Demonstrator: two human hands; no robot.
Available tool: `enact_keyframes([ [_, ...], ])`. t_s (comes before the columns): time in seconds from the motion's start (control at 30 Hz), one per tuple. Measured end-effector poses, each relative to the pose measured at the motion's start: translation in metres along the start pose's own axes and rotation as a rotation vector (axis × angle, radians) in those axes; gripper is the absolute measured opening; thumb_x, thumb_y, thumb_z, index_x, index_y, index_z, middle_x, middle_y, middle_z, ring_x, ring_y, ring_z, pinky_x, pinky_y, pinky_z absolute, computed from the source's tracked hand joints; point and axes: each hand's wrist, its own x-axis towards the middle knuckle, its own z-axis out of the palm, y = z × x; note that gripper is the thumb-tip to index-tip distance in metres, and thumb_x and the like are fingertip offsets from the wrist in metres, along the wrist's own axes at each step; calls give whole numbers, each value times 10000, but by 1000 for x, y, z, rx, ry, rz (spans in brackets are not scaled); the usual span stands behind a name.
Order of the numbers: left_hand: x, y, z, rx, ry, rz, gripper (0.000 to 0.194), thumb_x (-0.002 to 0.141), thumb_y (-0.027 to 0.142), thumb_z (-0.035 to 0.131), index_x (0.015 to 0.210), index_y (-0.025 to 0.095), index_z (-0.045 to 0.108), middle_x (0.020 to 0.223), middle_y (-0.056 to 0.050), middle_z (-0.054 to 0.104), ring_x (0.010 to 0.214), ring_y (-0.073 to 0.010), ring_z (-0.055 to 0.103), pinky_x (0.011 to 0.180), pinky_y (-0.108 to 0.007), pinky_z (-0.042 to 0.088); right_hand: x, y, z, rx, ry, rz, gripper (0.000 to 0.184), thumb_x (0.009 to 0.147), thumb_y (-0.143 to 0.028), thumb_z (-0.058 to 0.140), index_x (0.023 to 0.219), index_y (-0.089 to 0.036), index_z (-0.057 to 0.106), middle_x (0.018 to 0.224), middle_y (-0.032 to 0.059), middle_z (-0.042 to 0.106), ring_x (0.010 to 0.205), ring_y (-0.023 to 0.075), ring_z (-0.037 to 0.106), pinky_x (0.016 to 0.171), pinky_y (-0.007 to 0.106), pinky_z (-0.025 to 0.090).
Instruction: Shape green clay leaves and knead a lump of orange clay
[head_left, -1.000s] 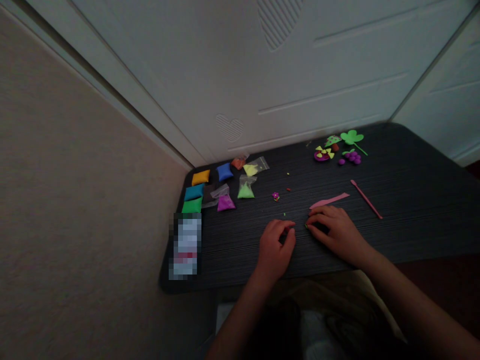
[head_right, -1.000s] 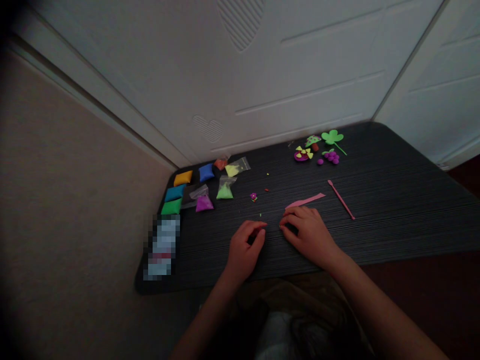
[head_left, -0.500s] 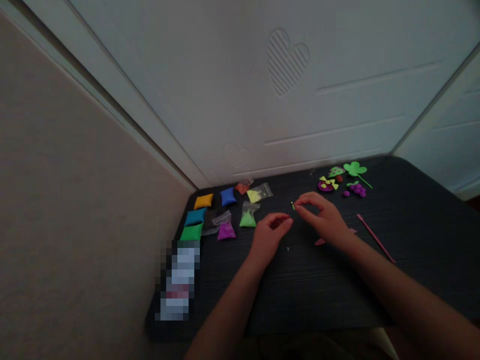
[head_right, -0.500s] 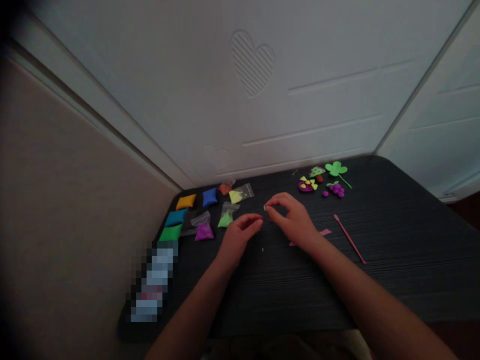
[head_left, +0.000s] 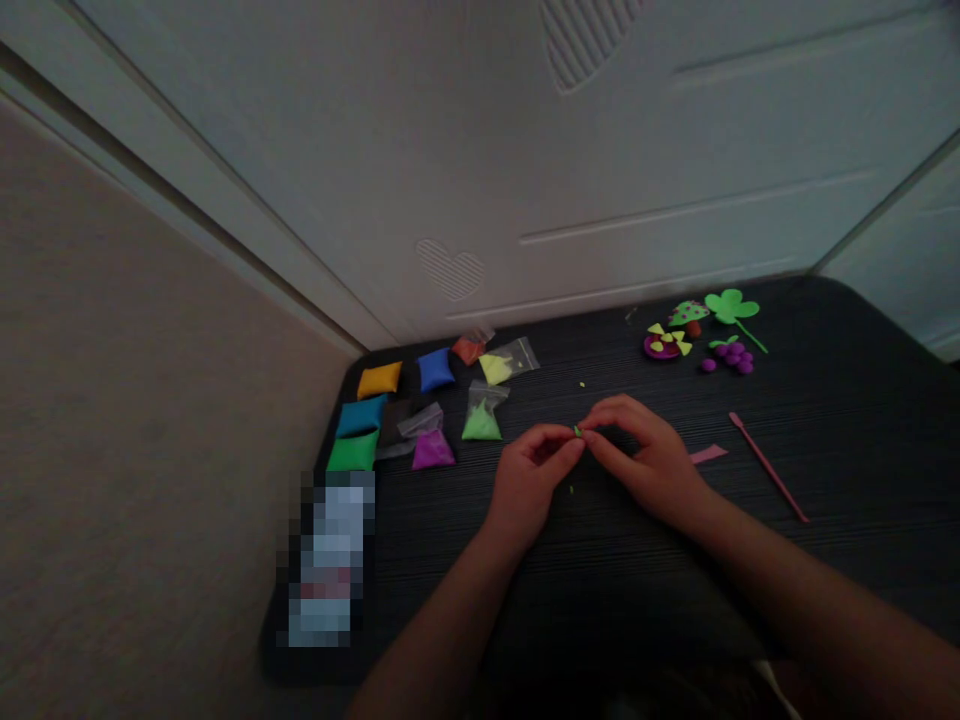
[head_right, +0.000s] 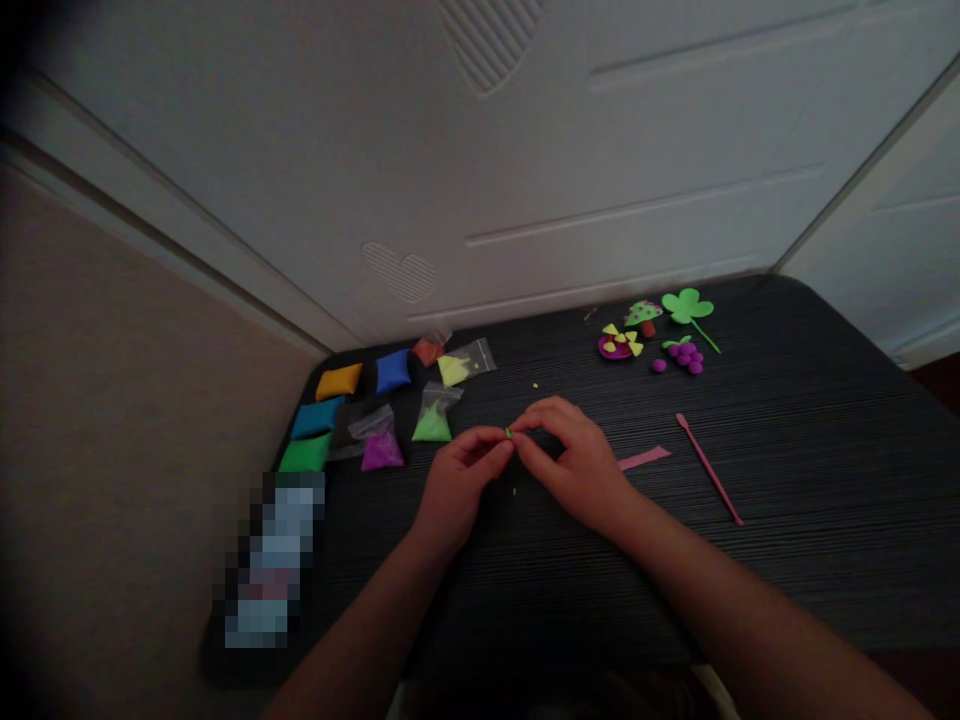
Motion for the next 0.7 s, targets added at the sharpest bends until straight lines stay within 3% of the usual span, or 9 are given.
enact_keyframes([
  [0.27, -1, 1, 0, 21, 3, 56, 145, 711, 284, 636, 799, 170, 652, 791, 2, 625, 730, -99, 549, 706, -230, 433, -2, 1, -3, 34, -45, 29, 106, 812, -237, 531, 887, -217, 604, 880, 31, 593, 867, 156, 551, 783, 315, 436],
  [0.47, -1, 1, 0, -15, 9, 9, 169, 701, 299, 642, 810, 170, 640, 763, 5, 622, 692, -98, 543, 686, -234, 442, -2, 1, -9, 77, -35, 65, 152, 835, -268, 495, 929, -225, 605, 917, 37, 591, 890, 162, 553, 782, 318, 443],
  [0.7, -4, 1, 2, 117, 5, 137, 138, 748, 296, 591, 805, 174, 622, 776, 4, 587, 719, -104, 529, 672, -223, 412, -3, -2, -10, -59, -76, -50, 151, 789, -276, 556, 917, -215, 606, 895, 43, 600, 883, 174, 552, 796, 339, 442],
])
